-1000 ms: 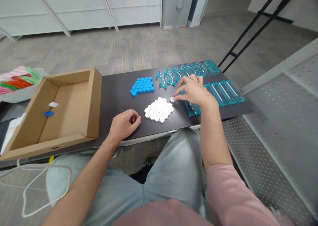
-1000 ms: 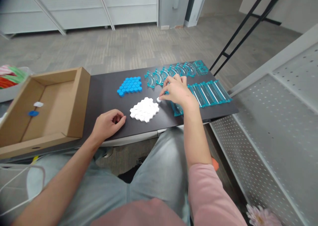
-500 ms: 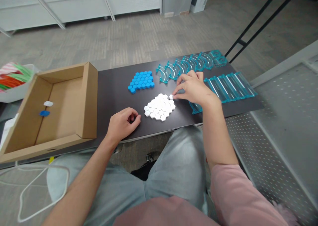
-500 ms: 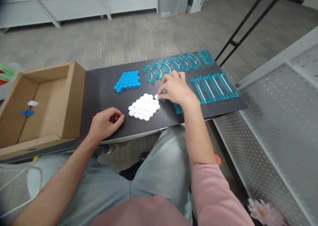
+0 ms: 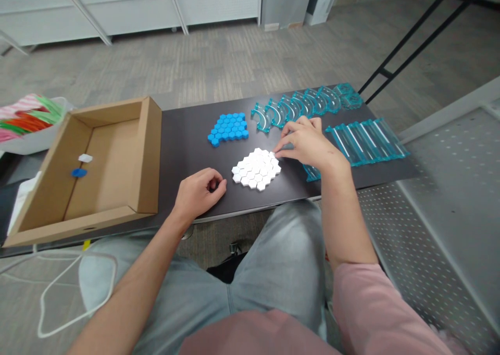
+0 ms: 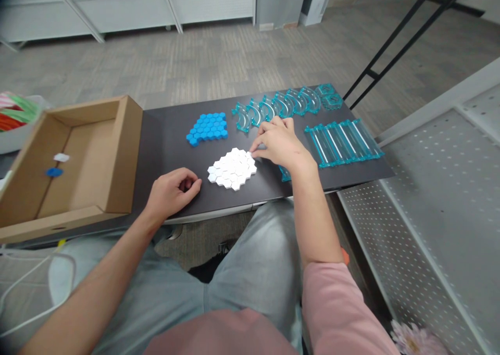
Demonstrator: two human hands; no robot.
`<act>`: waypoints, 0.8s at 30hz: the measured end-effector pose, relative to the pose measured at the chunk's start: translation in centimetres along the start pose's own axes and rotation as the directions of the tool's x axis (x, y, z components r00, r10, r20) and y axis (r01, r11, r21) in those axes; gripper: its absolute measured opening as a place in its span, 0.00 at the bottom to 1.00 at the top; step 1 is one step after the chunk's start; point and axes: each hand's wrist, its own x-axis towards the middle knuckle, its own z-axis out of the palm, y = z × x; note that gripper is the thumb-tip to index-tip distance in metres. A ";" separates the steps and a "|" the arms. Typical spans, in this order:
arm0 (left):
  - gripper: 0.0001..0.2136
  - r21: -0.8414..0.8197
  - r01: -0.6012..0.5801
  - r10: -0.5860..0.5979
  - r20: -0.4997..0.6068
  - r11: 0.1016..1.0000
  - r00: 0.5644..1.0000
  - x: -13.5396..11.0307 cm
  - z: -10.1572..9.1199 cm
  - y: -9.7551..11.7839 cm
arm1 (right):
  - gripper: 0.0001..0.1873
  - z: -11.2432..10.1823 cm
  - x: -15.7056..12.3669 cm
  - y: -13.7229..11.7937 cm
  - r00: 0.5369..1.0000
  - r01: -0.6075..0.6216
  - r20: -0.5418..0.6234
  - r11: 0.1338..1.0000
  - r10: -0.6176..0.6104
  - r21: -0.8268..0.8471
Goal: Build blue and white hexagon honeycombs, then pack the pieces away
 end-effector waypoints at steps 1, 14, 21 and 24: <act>0.11 0.003 0.001 -0.001 0.000 1.000 1.000 0.0 0.0 0.0 | 0.17 0.0 0.0 0.0 1.000 0.003 0.001 1.000 -0.003 0.001; 0.10 -0.011 -0.033 0.033 0.002 0.999 0.999 0.0 0.2 0.0 | 0.14 -1.7 0.6 -1.8 0.996 0.010 -0.089 0.999 -0.014 -0.045; 0.05 -0.006 -0.075 0.075 0.022 0.997 0.997 0.0 0.4 0.5 | 0.20 -2.1 5.2 -9.8 0.961 0.254 -0.123 0.967 -0.249 0.031; 0.07 0.005 -0.065 0.065 0.039 0.998 0.997 0.0 0.3 0.6 | 0.19 -1.6 8.4 -16.2 0.918 0.396 -0.055 0.916 -0.393 0.064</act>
